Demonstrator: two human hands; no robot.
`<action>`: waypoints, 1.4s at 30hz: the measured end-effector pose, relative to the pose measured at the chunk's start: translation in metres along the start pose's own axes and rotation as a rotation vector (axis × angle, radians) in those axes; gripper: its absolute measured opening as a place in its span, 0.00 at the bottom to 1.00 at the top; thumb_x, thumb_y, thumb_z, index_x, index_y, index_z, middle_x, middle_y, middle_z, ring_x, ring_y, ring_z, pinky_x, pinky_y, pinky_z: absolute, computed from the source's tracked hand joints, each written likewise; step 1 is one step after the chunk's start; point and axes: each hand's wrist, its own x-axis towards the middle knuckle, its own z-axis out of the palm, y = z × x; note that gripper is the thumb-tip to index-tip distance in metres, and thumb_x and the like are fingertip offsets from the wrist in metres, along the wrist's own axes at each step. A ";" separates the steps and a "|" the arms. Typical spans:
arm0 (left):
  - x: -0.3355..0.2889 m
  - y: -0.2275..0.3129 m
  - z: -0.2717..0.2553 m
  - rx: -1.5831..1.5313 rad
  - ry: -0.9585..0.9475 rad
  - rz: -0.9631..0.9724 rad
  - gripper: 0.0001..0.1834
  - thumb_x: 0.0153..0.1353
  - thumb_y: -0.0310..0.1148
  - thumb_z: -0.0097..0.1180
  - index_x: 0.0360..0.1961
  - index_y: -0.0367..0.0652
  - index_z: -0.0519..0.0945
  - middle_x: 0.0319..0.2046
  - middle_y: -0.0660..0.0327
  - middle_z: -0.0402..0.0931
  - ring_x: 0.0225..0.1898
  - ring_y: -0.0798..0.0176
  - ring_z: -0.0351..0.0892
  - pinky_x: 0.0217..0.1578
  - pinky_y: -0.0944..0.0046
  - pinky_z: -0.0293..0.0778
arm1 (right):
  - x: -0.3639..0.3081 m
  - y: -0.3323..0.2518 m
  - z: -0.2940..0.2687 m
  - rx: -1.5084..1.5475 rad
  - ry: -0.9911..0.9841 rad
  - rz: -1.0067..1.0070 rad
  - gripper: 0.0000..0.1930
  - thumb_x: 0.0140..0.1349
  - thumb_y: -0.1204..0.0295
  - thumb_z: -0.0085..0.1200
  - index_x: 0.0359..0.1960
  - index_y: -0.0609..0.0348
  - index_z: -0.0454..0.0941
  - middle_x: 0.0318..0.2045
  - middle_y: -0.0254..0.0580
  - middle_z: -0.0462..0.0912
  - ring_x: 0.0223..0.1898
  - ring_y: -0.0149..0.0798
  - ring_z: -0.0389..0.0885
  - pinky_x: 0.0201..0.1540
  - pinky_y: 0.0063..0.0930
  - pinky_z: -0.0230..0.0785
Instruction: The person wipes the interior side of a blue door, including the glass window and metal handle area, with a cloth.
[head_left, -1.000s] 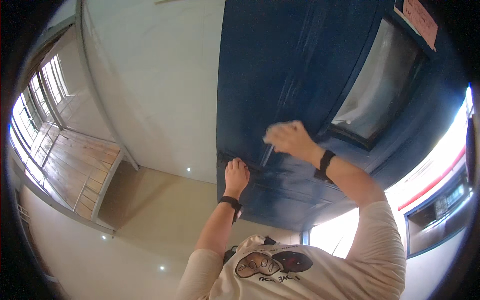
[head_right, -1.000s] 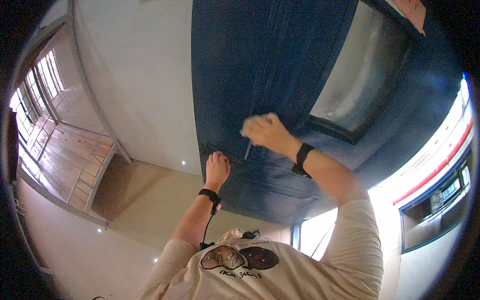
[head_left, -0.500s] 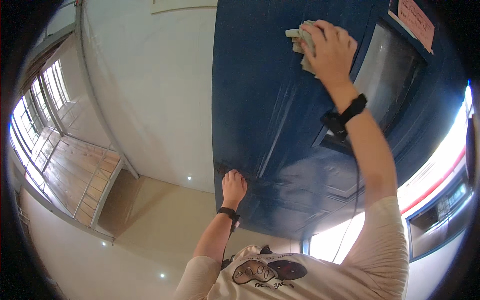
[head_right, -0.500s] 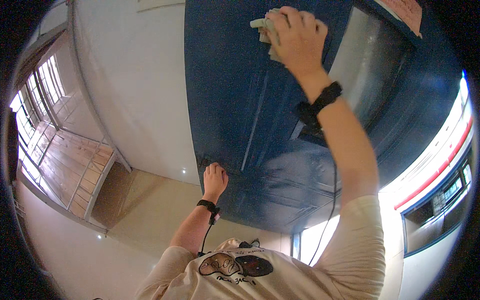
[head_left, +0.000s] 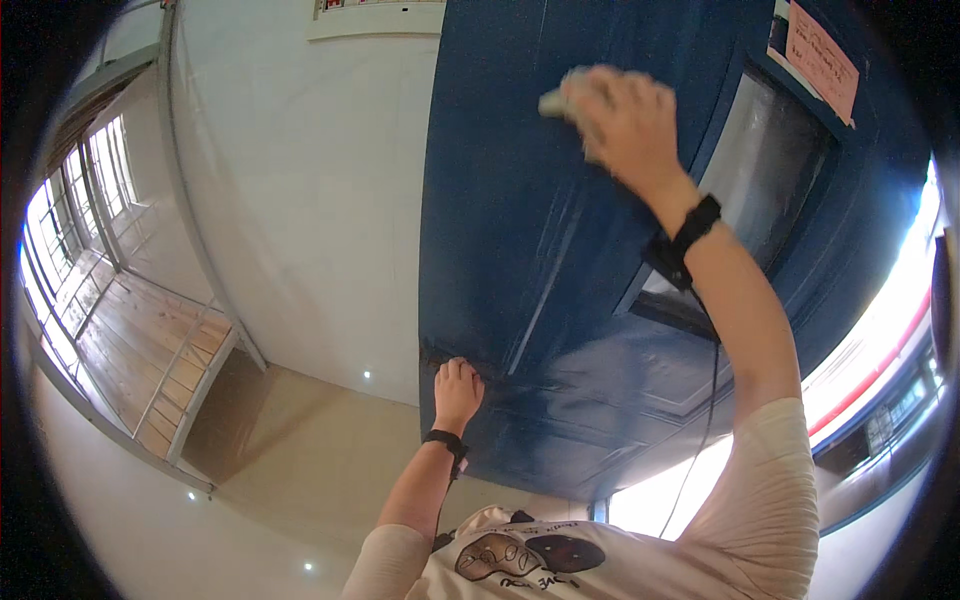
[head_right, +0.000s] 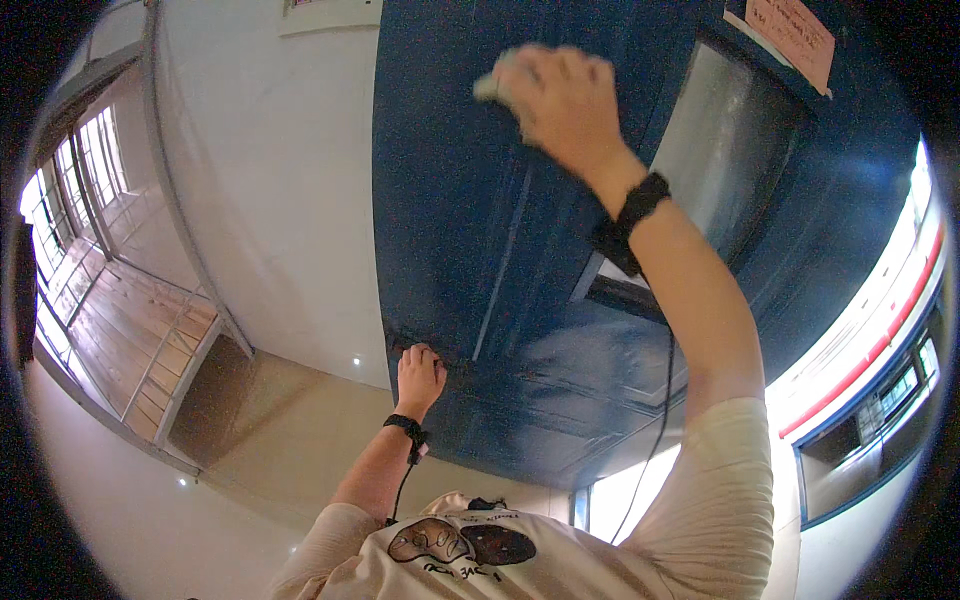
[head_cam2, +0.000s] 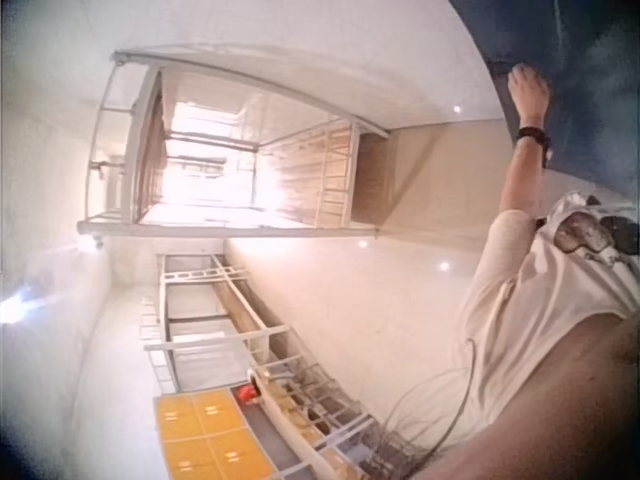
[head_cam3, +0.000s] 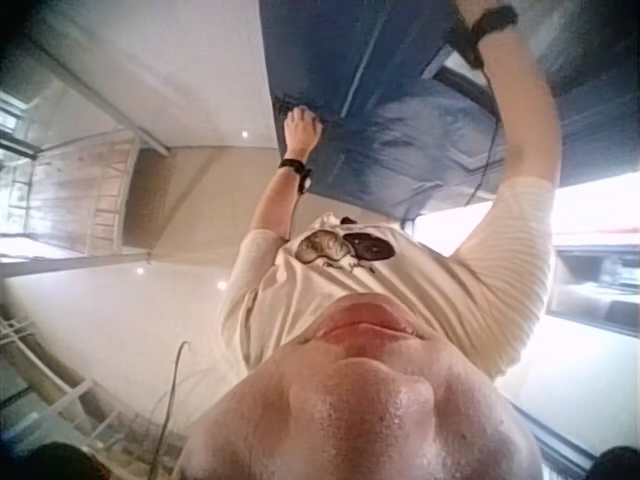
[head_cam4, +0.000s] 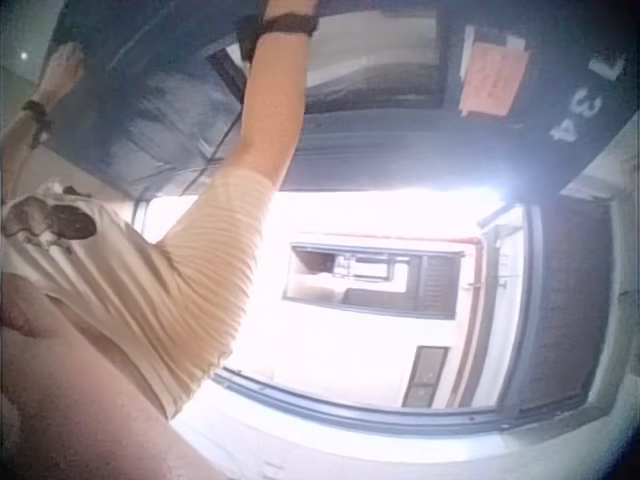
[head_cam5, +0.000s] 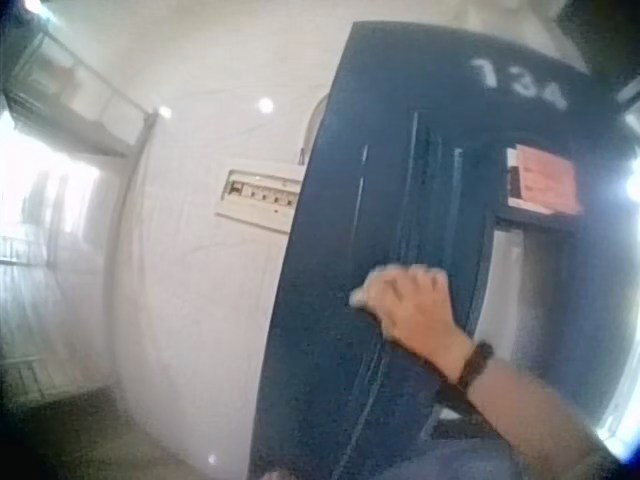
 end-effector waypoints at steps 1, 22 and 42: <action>0.001 0.000 0.002 -0.001 0.022 0.010 0.07 0.48 0.30 0.53 0.29 0.41 0.73 0.38 0.56 0.70 0.39 0.52 0.69 0.41 0.55 0.66 | 0.008 0.008 0.009 -0.001 -0.003 -0.003 0.15 0.50 0.68 0.54 0.42 0.35 0.74 0.42 0.24 0.73 0.42 0.32 0.71 0.41 0.36 0.58; 0.129 0.009 -0.087 -0.205 0.578 -0.226 0.21 0.53 0.39 0.60 0.44 0.38 0.71 0.43 0.52 0.70 0.49 0.53 0.67 0.45 0.56 0.65 | -0.086 -0.084 -0.008 0.435 -0.097 -0.062 0.08 0.53 0.64 0.53 0.35 0.45 0.74 0.39 0.23 0.73 0.41 0.26 0.70 0.45 0.27 0.60; 0.272 -0.015 -0.126 -1.059 0.002 -0.226 0.36 0.58 0.51 0.53 0.57 0.30 0.64 0.51 0.49 0.70 0.53 0.58 0.68 0.54 0.61 0.62 | -0.092 -0.092 -0.001 0.375 -0.095 0.068 0.13 0.49 0.62 0.56 0.38 0.38 0.76 0.40 0.20 0.73 0.41 0.27 0.69 0.45 0.27 0.58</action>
